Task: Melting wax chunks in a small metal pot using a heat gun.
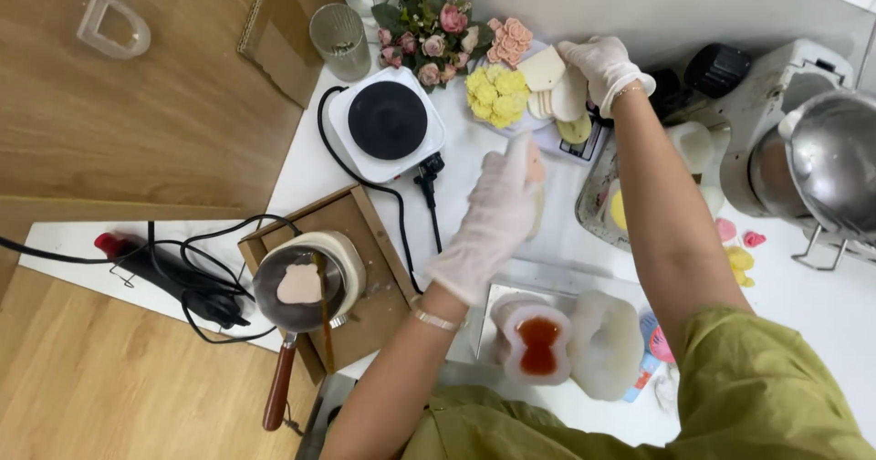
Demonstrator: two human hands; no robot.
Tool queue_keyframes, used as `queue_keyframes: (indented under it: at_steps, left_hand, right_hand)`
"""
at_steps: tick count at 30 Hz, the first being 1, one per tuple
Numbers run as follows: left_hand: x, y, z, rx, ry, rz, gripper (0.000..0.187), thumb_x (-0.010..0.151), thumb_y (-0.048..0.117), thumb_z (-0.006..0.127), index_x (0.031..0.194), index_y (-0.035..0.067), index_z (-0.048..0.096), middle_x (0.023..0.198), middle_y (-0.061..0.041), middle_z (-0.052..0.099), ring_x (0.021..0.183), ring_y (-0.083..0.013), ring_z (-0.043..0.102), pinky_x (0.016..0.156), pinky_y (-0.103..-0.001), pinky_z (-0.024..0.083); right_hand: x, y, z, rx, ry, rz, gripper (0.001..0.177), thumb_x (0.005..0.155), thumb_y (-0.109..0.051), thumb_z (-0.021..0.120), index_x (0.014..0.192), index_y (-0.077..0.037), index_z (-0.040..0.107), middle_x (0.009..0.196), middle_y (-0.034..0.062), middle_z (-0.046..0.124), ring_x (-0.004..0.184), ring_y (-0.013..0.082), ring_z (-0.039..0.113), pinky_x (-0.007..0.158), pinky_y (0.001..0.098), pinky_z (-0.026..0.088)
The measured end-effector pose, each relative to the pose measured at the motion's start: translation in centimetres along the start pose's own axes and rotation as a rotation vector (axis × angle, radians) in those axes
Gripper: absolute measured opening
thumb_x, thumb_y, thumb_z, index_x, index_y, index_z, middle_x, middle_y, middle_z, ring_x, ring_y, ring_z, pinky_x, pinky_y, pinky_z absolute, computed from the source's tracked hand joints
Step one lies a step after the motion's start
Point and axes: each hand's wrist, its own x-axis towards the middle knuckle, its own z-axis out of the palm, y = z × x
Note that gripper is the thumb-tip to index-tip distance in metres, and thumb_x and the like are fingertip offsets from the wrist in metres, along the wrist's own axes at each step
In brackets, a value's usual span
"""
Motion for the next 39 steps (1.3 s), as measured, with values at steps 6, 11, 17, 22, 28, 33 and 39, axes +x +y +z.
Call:
queue_keyframes:
  at_steps: [6, 11, 17, 22, 28, 33, 39]
  left_hand:
    - [13.8, -7.1, 12.6, -0.095, 0.107, 0.173, 0.043, 0.087, 0.006, 0.069, 0.129, 0.01, 0.059, 0.112, -0.02, 0.067, 0.106, -0.036, 0.064, 0.094, -0.045, 0.051]
    - [16.6, -8.8, 16.2, -0.341, 0.197, 0.22, 0.038, 0.082, -0.003, 0.068, 0.119, 0.005, 0.059, 0.115, -0.016, 0.069, 0.107, -0.032, 0.068, 0.095, -0.041, 0.053]
    - [16.6, -7.0, 14.6, -0.231, 0.282, 0.202, 0.048, 0.077, -0.006, 0.074, 0.12, 0.003, 0.053, 0.111, -0.021, 0.064, 0.106, -0.0382, 0.062, 0.094, -0.045, 0.048]
    - [17.8, -7.0, 14.7, -0.306, 0.316, 0.054, 0.052, 0.081, -0.002, 0.075, 0.122, 0.001, 0.044, 0.114, -0.027, 0.063, 0.105, -0.0407, 0.064, 0.094, -0.046, 0.05]
    - [14.5, 0.1, 7.9, -0.261, 0.108, -0.261, 0.069, 0.087, 0.027, 0.078, 0.134, 0.002, 0.032, 0.11, -0.028, 0.065, 0.1, -0.0423, 0.068, 0.088, -0.047, 0.055]
    - [6.8, 1.7, 4.6, -1.043, -0.064, -0.27, 0.053, 0.104, 0.048, 0.048, 0.141, 0.012, 0.038, 0.121, -0.021, 0.063, 0.103, -0.0283, 0.069, 0.078, -0.039, 0.059]
    - [-4.7, 2.6, -8.3, -1.082, 0.057, 0.015, 0.043, 0.089, 0.005, 0.075, 0.124, -0.001, 0.05, 0.112, -0.014, 0.07, 0.088, -0.0194, 0.071, 0.066, -0.028, 0.06]
  right_hand:
    - [3.2, 1.7, 0.4, 0.224, 0.01, -0.168, 0.025, 0.083, -0.002, 0.082, 0.101, 0.011, 0.07, 0.097, 0.0156, 0.075, 0.077, 0.0239, 0.074, 0.07, 0.0386, 0.06]
    - [0.3, 0.6, 0.3, 0.655, 0.203, -0.046, 0.019, 0.078, 0.015, 0.076, 0.093, 0.01, 0.065, 0.09, 0.0148, 0.071, 0.073, 0.0249, 0.073, 0.066, 0.0396, 0.062]
    - [0.3, 2.9, -1.4, 0.974, 0.147, -0.174, 0.018, 0.09, 0.007, 0.078, 0.092, 0.002, 0.06, 0.086, 0.0062, 0.065, 0.074, 0.0174, 0.064, 0.071, 0.0318, 0.061]
    - [-4.8, 0.8, -2.5, 0.605, 0.278, -0.703, 0.012, 0.104, -0.006, 0.071, 0.104, -0.001, 0.06, 0.099, 0.0026, 0.066, 0.086, 0.0088, 0.06, 0.079, 0.0239, 0.054]
    - [-13.3, -4.3, -4.4, 0.79, 0.239, -0.74, 0.017, 0.105, -0.012, 0.069, 0.108, 0.001, 0.058, 0.103, 0.0083, 0.067, 0.092, 0.016, 0.068, 0.084, 0.0332, 0.062]
    - [-24.2, -8.1, -3.1, 1.084, -0.026, -0.532, 0.014, 0.104, -0.009, 0.064, 0.105, 0.002, 0.055, 0.104, 0.0126, 0.066, 0.096, 0.0208, 0.071, 0.094, 0.0393, 0.065]
    - [-35.8, -7.9, 1.0, 0.86, -0.255, -0.331, 0.017, 0.099, 0.0, 0.065, 0.113, 0.003, 0.055, 0.105, 0.0097, 0.067, 0.095, 0.0181, 0.07, 0.09, 0.0343, 0.062]
